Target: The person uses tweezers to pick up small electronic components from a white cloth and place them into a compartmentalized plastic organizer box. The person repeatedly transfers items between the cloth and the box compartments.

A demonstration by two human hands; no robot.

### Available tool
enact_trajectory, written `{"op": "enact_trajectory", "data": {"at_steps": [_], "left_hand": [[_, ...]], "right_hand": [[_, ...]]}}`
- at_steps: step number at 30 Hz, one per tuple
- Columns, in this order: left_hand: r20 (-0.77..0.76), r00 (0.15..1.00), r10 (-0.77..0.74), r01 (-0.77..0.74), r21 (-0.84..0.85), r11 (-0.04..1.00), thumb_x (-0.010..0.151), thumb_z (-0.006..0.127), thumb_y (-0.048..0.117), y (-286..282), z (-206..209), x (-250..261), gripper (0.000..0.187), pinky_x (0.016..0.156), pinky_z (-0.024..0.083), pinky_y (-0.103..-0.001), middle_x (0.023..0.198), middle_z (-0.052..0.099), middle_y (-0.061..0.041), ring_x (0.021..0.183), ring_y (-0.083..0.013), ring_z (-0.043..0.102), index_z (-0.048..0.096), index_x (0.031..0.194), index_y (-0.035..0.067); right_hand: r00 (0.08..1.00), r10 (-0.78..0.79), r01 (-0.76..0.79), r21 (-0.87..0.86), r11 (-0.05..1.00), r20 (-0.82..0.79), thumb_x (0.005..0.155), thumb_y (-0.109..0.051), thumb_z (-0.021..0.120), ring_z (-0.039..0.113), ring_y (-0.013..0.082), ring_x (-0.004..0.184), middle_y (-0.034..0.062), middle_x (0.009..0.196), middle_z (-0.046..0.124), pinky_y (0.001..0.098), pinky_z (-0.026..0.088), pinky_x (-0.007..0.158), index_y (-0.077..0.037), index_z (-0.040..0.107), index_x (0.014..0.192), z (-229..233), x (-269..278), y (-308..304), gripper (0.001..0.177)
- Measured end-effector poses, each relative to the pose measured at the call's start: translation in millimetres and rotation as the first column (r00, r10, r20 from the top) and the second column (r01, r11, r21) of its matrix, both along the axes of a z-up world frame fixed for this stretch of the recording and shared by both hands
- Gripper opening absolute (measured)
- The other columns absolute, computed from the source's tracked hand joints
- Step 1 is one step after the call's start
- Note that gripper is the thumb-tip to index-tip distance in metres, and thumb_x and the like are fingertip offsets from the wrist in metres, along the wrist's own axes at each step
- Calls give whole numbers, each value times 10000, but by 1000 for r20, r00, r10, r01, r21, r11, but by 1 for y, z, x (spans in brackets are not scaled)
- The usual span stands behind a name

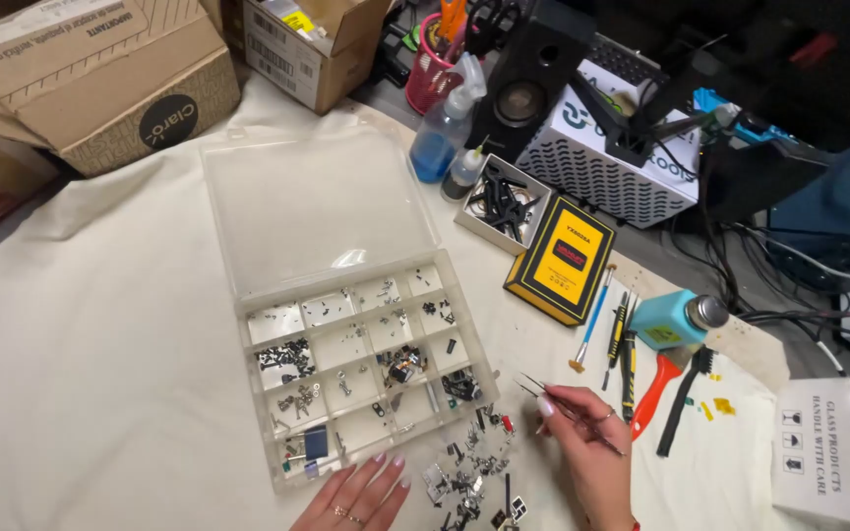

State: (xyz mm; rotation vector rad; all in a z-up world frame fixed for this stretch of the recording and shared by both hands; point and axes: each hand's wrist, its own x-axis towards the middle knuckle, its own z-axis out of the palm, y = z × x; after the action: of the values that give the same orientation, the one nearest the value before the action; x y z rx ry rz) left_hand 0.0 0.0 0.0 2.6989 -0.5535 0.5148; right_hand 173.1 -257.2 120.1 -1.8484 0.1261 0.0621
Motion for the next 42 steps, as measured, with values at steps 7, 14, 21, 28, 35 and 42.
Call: {"op": "enact_trajectory", "data": {"at_steps": [7,14,21,28,35,42], "left_hand": [[18,999,-44,39,209,977,991,333,844,9,11,-2,930,1264,187,-472,1706,252,-132,1566,-317,240,305,1606,147],[5,999,-51,49,187,981,966,422,768,9,27,0,905,1240,252,-480,1690,287,-126,1544,-314,293,311,1604,137],[6,999,-45,43,161,986,935,462,743,7,38,1,897,1257,243,-483,1693,272,-122,1559,-322,268,327,1589,144],[-12,999,-37,38,163,986,936,461,749,6,40,0,890,1253,244,-471,1689,289,-101,1547,-308,288,330,1593,163],[-12,999,-44,45,152,987,939,467,742,7,37,0,879,1251,248,-478,1685,297,-102,1547,-310,289,342,1585,159],[-13,999,-50,52,161,986,934,466,754,8,37,1,901,1257,230,-476,1702,265,-102,1572,-312,245,321,1595,158]], "right_hand": [[995,-57,67,121,990,-87,830,47,758,680,252,641,232,831,786,335,604,692,96,766,1065,-13,-35,-22,241],[997,32,-22,120,992,-74,885,-48,736,566,166,526,147,668,719,267,491,519,50,785,944,-21,-54,-34,125],[992,115,-111,94,989,-43,827,-56,826,647,131,630,79,829,758,241,568,645,5,773,989,-35,-54,-43,181],[993,94,-87,83,993,-75,783,-51,873,693,122,665,77,802,783,227,595,676,-17,763,937,-44,-57,-43,193],[989,148,-146,-46,988,31,820,-89,848,542,71,605,-7,667,654,217,433,575,-53,728,809,-41,-66,-34,126],[971,208,-202,-68,977,114,827,-89,842,522,67,593,-17,670,637,215,435,566,-64,698,792,-46,-66,-36,151]]}}
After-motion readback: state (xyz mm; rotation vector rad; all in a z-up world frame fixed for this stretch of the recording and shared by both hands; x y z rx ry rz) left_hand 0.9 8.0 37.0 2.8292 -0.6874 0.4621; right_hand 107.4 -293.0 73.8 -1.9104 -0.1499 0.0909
